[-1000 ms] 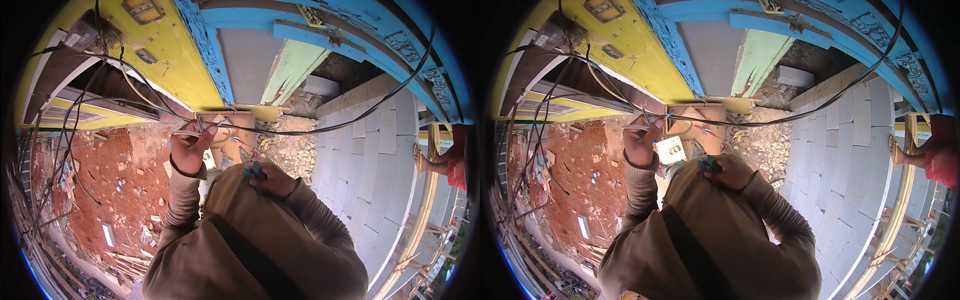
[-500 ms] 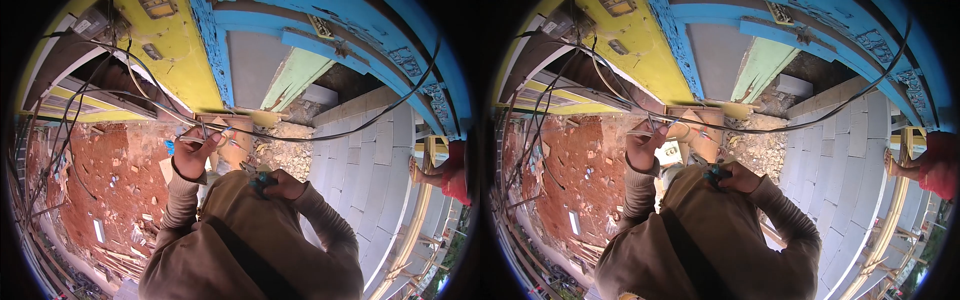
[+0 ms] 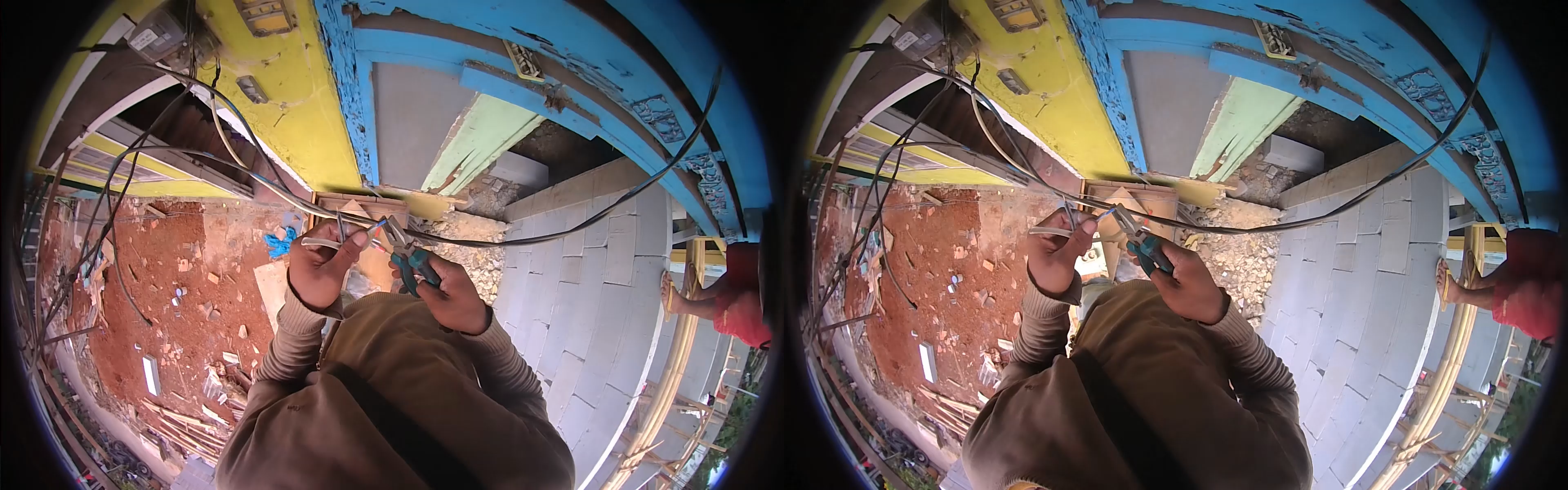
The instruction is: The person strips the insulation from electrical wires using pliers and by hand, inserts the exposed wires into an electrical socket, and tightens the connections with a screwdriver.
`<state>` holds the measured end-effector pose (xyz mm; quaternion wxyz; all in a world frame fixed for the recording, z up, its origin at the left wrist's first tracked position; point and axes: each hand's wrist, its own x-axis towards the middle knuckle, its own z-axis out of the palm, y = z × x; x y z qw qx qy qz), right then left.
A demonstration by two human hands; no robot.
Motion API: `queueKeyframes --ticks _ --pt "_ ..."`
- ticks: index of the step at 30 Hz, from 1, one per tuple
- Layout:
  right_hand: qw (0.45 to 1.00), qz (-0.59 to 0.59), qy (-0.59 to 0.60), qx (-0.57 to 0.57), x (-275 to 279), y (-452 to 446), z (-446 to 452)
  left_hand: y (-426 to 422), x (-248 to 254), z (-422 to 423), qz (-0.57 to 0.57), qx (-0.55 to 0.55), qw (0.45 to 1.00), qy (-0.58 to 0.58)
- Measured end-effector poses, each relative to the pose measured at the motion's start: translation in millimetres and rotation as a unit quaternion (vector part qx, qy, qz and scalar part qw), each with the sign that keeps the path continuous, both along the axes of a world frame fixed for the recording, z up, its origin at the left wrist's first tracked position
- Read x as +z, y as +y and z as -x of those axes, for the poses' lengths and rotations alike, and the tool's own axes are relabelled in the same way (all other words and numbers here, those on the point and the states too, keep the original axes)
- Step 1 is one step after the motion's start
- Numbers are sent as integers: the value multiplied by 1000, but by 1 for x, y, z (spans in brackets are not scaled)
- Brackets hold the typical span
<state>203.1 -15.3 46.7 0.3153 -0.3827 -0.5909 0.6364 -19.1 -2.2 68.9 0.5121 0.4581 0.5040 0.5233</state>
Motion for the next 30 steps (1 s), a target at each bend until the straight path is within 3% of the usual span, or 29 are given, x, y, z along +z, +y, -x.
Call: queueKeyframes --ticks 3,5,7,11,13,17,19,21,23,24,26,27,29,30 --pt "999 -7 -25 -25 -9 4 -11 3 4 -3 3 0 1000 -10" --pt "990 92 72 -82 -4 9 -18 5 -1 1 -41 -20 999 -21" --pt "984 93 91 -124 4 21 -33 6 -14 7 -63 -41 997 -29" --pt "960 6 17 -279 33 60 -64 6 -18 7 -51 -55 995 -67" --pt "920 -37 42 -388 46 82 -73 9 -17 1 -72 -22 994 -81" --pt "916 -122 -10 -382 49 124 -80 14 -26 2 -87 -15 993 -73" --pt "916 -206 -147 -310 43 151 -70 16 -25 0 -90 -2 992 -86" --pt "843 -299 -268 -358 37 182 -44 19 -25 -1 -70 11 990 -123" --pt "809 -303 -331 -379 43 209 -18 20 -21 -3 -62 26 988 -139" --pt "810 -307 -327 -379 45 225 -10 19 -22 -2 -66 37 988 -135" --pt "732 -388 -402 -390 37 254 3 20 -23 2 -68 53 988 -130" --pt "733 -391 -398 -389 33 265 7 19 -23 5 -72 57 988 -128" --pt "645 -474 -432 -416 27 285 15 15 -25 12 -51 41 987 -147" --pt "648 -475 -429 -413 24 296 18 14 -35 15 -80 42 984 -155"
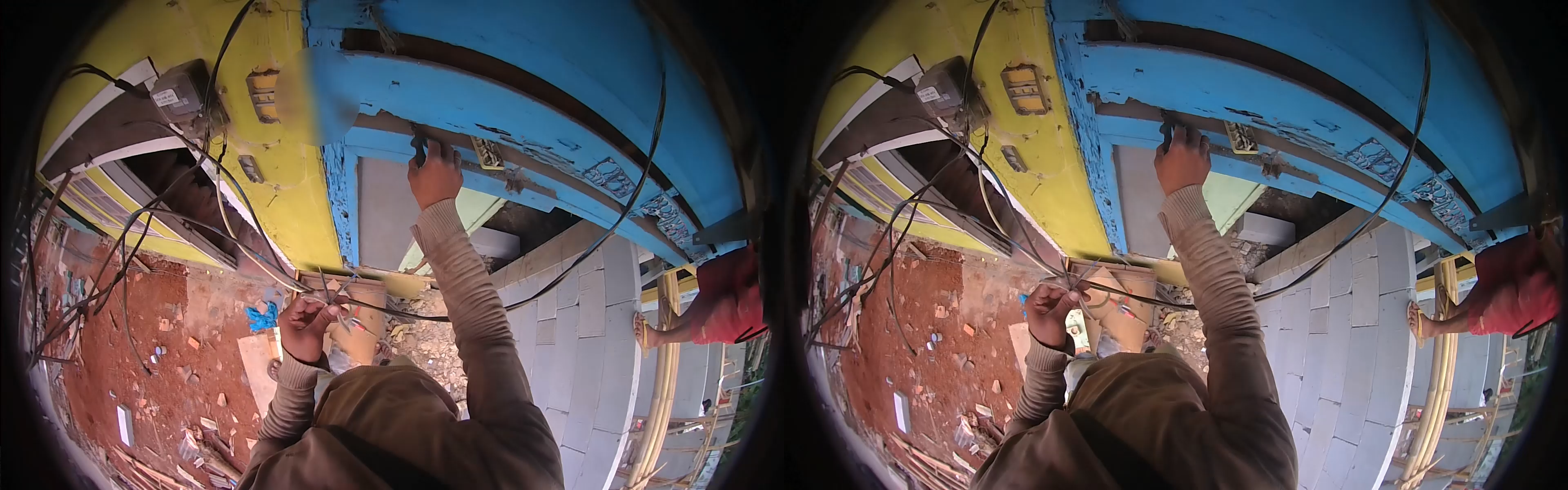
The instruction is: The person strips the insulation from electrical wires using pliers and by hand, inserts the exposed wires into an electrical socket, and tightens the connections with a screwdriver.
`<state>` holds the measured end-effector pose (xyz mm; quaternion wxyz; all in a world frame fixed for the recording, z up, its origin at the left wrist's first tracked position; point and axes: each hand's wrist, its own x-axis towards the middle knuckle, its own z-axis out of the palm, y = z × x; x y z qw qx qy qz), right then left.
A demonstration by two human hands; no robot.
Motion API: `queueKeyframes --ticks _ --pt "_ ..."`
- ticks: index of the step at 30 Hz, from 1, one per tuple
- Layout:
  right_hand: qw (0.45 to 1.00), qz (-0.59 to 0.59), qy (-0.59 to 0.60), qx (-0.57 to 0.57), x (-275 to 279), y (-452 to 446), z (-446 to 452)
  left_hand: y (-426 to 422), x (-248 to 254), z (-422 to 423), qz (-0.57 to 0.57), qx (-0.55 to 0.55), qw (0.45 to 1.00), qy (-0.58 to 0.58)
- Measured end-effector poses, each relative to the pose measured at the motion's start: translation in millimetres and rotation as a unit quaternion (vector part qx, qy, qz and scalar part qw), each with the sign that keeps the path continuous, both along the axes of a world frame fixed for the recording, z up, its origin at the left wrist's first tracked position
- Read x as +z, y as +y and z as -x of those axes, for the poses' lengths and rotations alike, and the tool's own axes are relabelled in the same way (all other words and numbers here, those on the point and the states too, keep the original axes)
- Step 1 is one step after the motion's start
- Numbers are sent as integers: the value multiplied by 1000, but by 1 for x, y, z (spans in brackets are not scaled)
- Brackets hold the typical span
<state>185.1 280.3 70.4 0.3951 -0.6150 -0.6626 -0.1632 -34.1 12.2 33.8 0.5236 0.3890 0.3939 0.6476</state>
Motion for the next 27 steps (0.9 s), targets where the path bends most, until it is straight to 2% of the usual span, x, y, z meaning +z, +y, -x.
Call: queueKeyframes --ticks 2,5,7,9,11,13,20,23,25,26,27 --pt "995 -73 -33 -55 -8 14 6 -3 4 3 11 4 1000 17" --pt "994 -94 -28 -37 -9 17 6 -4 12 1 13 13 999 37" --pt "991 -126 -44 -27 -8 21 7 -4 18 0 28 23 995 89" --pt "976 -176 -129 -16 -4 28 4 -4 17 2 32 33 995 86" --pt "974 -181 -139 -13 -7 37 3 -3 12 5 33 -4 997 73" --pt "960 -193 -197 -47 -7 41 1 -3 15 3 30 -5 996 85" --pt "961 -172 -189 -104 -12 38 12 -1 16 -1 16 42 997 57" --pt "970 -205 -113 -64 1 4 21 1 16 -3 19 56 998 31" --pt "981 -175 84 -14 0 -42 28 5 16 -4 19 68 997 16" --pt "950 -106 286 71 -15 -64 32 6 16 -3 16 80 996 26" --pt "867 -30 473 152 -31 -90 36 7 17 -3 14 92 995 36"
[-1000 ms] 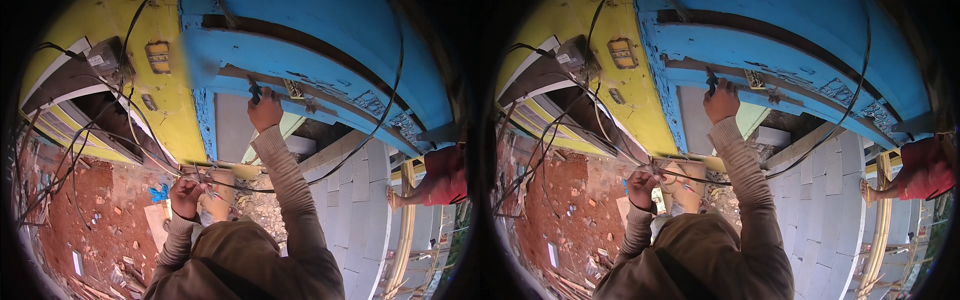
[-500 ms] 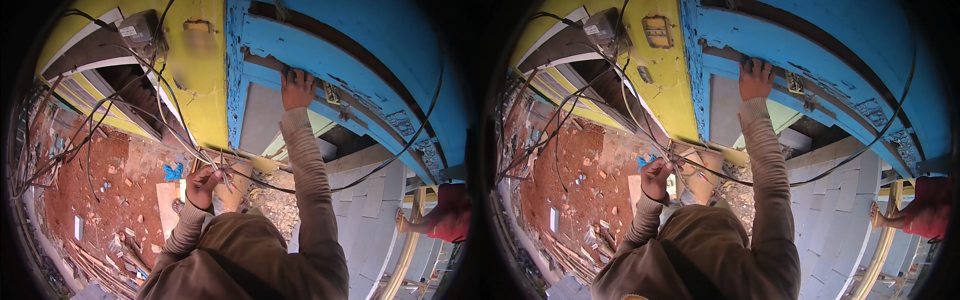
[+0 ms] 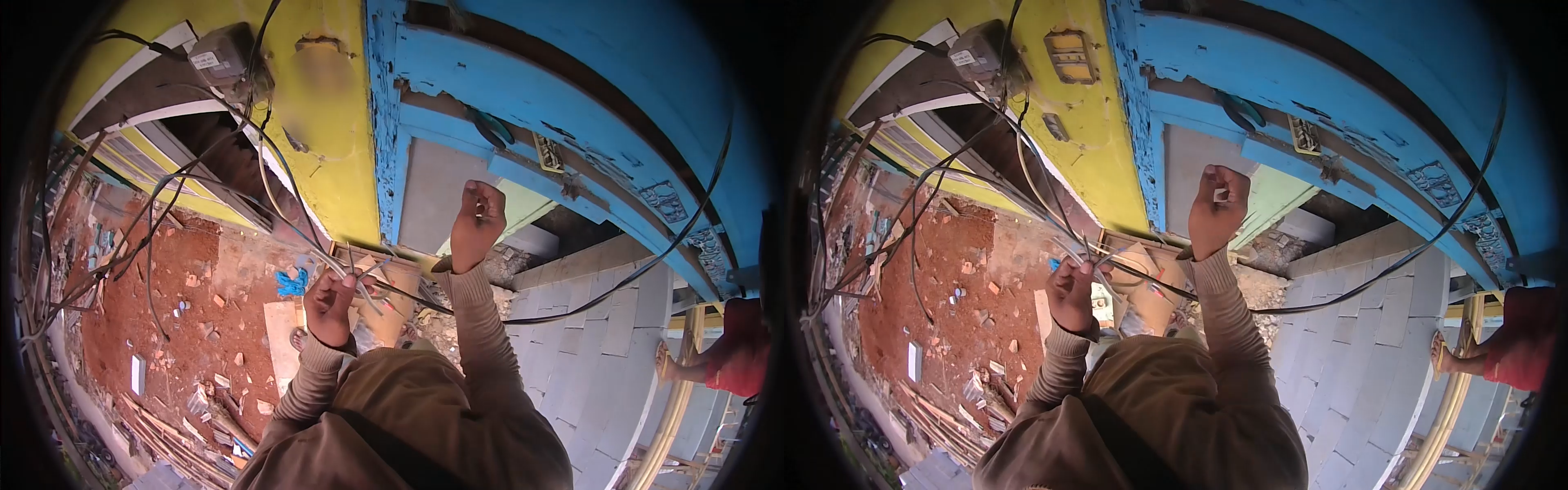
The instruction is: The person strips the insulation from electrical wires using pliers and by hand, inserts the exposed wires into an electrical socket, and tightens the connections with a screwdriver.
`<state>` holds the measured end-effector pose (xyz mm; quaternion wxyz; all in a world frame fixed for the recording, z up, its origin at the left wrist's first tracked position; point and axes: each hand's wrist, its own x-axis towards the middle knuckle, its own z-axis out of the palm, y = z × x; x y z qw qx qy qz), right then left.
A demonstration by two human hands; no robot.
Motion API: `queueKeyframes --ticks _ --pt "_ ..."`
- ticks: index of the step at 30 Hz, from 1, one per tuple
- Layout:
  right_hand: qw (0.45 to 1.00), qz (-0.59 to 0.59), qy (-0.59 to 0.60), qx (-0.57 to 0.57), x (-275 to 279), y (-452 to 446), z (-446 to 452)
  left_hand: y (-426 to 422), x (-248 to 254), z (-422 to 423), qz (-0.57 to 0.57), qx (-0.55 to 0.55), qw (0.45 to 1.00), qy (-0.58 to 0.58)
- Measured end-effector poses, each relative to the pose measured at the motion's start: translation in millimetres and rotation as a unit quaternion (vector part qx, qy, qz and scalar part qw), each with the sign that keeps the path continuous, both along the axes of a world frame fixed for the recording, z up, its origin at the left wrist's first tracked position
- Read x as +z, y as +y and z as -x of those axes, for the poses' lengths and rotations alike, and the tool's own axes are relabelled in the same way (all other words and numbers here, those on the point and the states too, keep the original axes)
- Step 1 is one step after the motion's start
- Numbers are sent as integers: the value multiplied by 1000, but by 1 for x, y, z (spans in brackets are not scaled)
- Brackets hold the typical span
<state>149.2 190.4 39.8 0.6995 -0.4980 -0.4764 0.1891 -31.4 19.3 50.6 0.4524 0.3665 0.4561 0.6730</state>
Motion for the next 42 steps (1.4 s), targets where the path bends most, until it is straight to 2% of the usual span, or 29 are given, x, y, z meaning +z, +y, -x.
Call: queueKeyframes --ticks 1,2,4,6,7,10,14,17,19,20,22,24,26,27,29,30,32,33,34,35,36,38,40,42 --pt "985 50 118 113 -5 -33 6 2 0 0 1 3 1000 2" --pt "942 100 233 221 -8 -62 13 3 0 1 2 3 1000 2" --pt "908 159 257 290 0 -90 22 5 -1 -1 8 0 1000 4" --pt "865 193 228 404 17 -115 35 8 -5 -5 4 -3 1000 22" --pt "871 192 178 416 5 -113 37 7 -10 -2 -6 -20 999 49" --pt "864 233 188 404 14 -116 39 6 -9 -9 -10 -6 998 63" --pt "857 223 210 415 10 -116 35 7 -12 -10 8 -14 998 53" --pt "828 203 228 470 16 -111 33 11 -9 -10 21 0 1000 -12" --pt "808 184 225 512 17 -107 30 15 -5 -12 25 -14 993 -111" --pt "808 185 227 511 16 -106 29 15 -2 -12 27 -14 994 -110" --pt "763 216 259 551 11 -102 27 17 2 -12 24 -45 989 -141" --pt "757 212 283 549 -5 -100 30 17 4 -13 21 -58 985 -160" --pt "726 197 353 557 -22 -97 31 18 4 -13 17 -71 981 -178" --pt "726 197 354 556 -15 -99 32 18 4 -12 14 -72 981 -179" --pt "780 166 301 523 8 -103 34 20 6 -11 9 -72 981 -179" --pt "780 167 301 523 6 -102 34 19 9 -10 15 -67 982 -173" --pt "728 150 374 554 1 -96 27 20 12 -11 19 -68 982 -173" --pt "709 159 365 582 -5 -95 26 19 12 -8 13 -80 981 -175" --pt "719 148 325 597 -1 -93 27 21 11 -8 5 -100 979 -180" --pt "706 192 355 582 5 -97 29 20 10 -10 2 -105 978 -181" --pt "699 176 361 592 1 -95 28 20 7 -10 -1 -114 977 -183" --pt "716 187 353 572 2 -97 30 22 -2 -7 -23 -120 979 -160" --pt "758 175 319 541 -2 -97 34 22 1 -13 2 -56 992 -114" --pt "776 148 320 524 -5 -97 37 25 -3 -13 -22 -61 993 -98"
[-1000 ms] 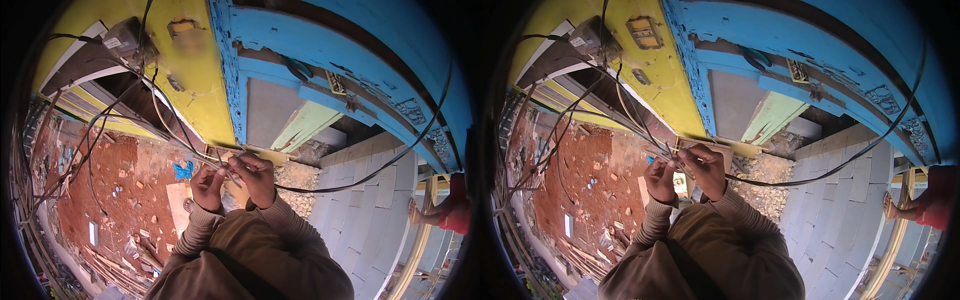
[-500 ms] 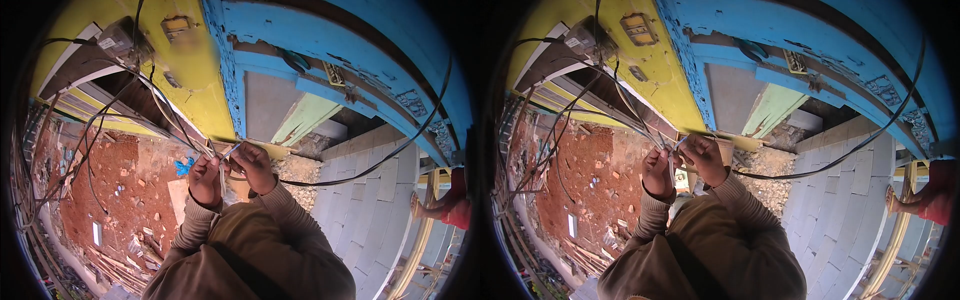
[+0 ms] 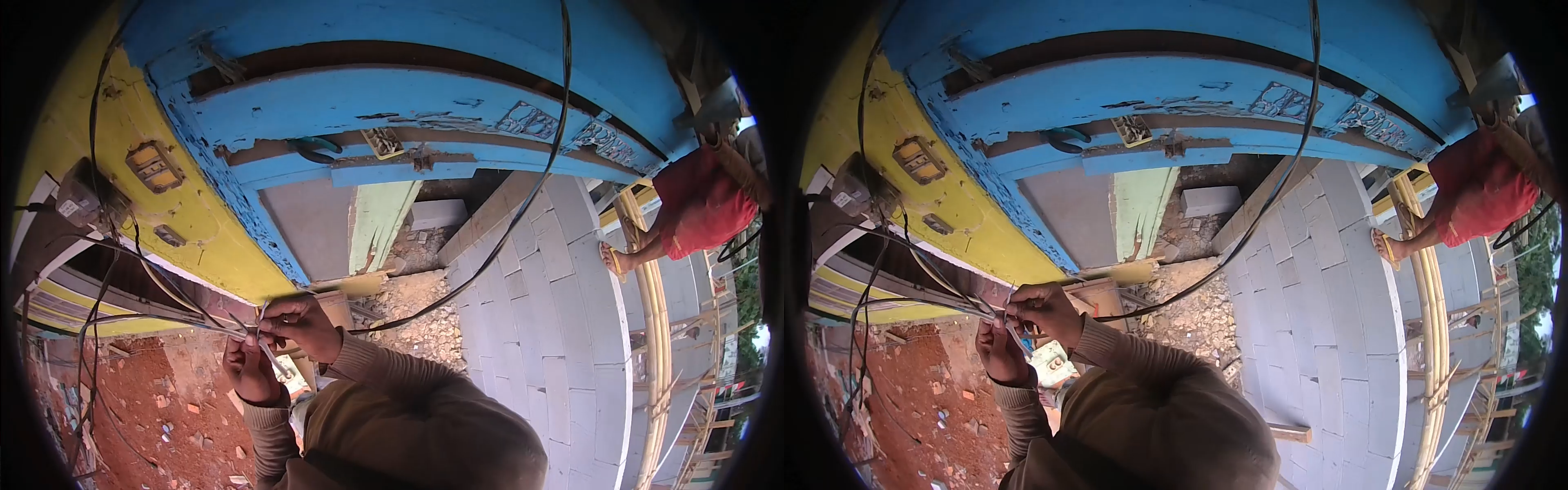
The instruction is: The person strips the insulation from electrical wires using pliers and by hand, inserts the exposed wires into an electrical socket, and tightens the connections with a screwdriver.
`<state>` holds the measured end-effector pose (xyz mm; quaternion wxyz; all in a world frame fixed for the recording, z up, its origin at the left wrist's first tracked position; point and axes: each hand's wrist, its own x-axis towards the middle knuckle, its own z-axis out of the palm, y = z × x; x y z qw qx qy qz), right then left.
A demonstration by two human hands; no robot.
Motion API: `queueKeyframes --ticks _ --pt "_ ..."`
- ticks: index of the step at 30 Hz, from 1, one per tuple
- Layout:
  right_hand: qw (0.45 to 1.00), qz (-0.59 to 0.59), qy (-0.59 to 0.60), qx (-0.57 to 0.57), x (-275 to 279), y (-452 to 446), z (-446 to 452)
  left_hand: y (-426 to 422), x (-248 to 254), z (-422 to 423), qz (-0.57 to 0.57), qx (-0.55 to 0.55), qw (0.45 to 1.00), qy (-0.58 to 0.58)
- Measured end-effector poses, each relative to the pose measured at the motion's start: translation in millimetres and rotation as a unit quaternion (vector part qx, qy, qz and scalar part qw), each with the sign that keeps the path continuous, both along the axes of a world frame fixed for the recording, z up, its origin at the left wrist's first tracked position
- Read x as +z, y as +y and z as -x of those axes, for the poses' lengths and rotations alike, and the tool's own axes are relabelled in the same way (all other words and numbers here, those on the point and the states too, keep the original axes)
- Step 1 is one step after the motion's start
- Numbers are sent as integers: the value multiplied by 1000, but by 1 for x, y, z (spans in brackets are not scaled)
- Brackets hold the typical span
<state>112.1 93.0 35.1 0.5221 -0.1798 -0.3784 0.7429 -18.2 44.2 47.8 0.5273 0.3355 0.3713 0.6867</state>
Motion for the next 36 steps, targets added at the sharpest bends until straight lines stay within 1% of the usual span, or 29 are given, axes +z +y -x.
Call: queueKeyframes --ticks 2,3,4,5,6,8,9,10,12,13,17,19,20,22,23,25,29,32,34,35,36 --pt "996 17 -54 -64 2 -5 3 0 -5 1 4 29 999 35" --pt "994 14 -85 -73 -6 -4 6 2 -14 3 9 44 997 55" --pt "986 31 -126 -105 2 -7 6 3 -20 3 14 60 995 76" --pt "985 31 -133 -101 0 -7 3 4 -25 4 0 50 993 109" --pt "985 31 -139 -95 -2 -7 1 4 -23 -1 6 64 990 125" --pt "961 -23 -247 -119 -21 -2 -2 8 -24 -4 6 67 986 152" --pt "963 -44 -220 -151 -15 -4 -2 8 -23 -4 10 52 987 150" --pt "961 -46 -222 -158 -9 -4 -5 8 -23 -4 6 46 988 148" --pt "972 11 -199 -123 0 -6 -9 9 -23 -4 15 43 987 156" --pt "983 19 -145 -115 -11 -5 -4 10 -20 -7 14 45 988 149" --pt "985 48 -131 -104 -17 -3 -6 14 -21 -12 1 39 992 124" --pt "987 78 -122 -70 -17 -3 -8 14 -19 -14 -3 42 994 98" --pt "987 79 -122 -73 -22 -1 -6 16 -24 -13 -3 39 994 98" --pt "990 19 -68 -119 -28 1 1 21 -34 -10 -12 70 992 102" --pt "990 21 -67 -122 -32 0 2 20 -38 -6 -11 66 992 103" --pt "990 54 -75 -106 -16 -4 -4 19 -36 -2 10 44 991 125" --pt "990 67 -71 -101 -9 -7 -7 16 -30 -7 14 47 991 126" --pt "984 98 -82 -125 -14 -8 -1 15 -25 -14 7 75 984 160" --pt "979 87 -58 -177 -21 -8 7 13 -25 -14 2 72 977 200" --pt "979 89 -57 -176 -25 -9 9 12 -25 -15 4 73 977 202" --pt "974 70 -79 -201 -23 -9 9 11 -25 -16 -4 83 969 234"
